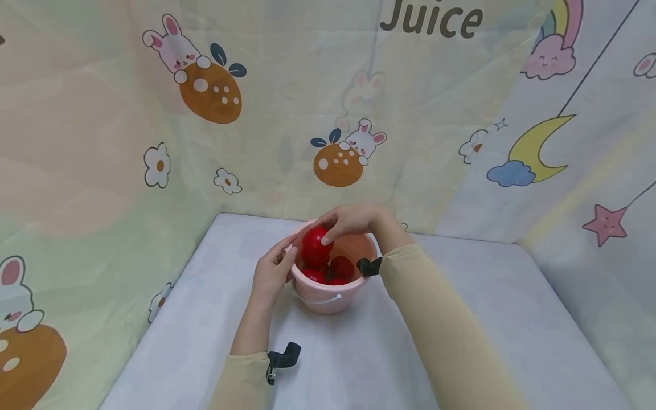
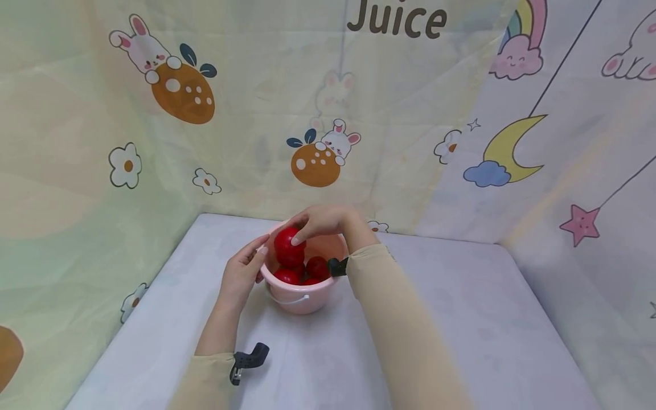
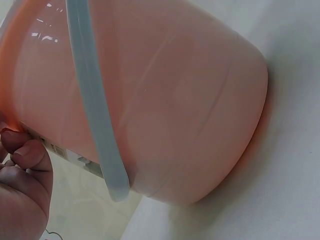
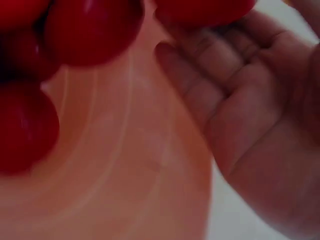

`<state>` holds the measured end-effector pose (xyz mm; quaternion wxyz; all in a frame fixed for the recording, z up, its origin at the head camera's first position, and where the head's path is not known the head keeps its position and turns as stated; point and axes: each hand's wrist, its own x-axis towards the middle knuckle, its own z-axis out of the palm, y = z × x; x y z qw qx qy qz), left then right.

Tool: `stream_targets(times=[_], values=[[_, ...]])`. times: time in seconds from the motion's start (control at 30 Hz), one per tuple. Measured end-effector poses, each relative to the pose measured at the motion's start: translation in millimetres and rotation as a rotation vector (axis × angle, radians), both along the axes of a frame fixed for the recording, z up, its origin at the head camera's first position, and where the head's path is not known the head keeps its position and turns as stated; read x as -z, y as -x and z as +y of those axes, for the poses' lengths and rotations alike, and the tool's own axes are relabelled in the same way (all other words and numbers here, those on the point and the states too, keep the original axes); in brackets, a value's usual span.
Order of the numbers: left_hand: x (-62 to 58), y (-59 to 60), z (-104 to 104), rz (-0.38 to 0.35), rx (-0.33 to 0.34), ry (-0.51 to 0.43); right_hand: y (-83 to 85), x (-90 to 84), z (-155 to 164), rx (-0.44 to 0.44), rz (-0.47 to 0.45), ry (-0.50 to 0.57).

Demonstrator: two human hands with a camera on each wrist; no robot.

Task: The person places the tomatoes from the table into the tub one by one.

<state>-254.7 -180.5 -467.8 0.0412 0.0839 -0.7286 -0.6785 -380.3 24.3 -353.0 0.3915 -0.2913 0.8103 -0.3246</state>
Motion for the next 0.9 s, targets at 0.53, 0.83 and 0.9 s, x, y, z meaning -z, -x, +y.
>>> stream_targets(times=[0.53,0.83,0.9], values=[[-0.4,-0.2,-1.3,-0.017,-0.002,-0.008,-6.5,14.5,-12.7,0.082,-0.05,-0.004],[-1.1,-2.1,-1.2,0.028,0.003,-0.007,-9.1,18.0,-13.7,0.029,-0.105,0.082],[-1.2,-2.3,-1.0,0.023,0.004,-0.01,-10.0,17.6,-12.7,0.03,-0.098,0.08]])
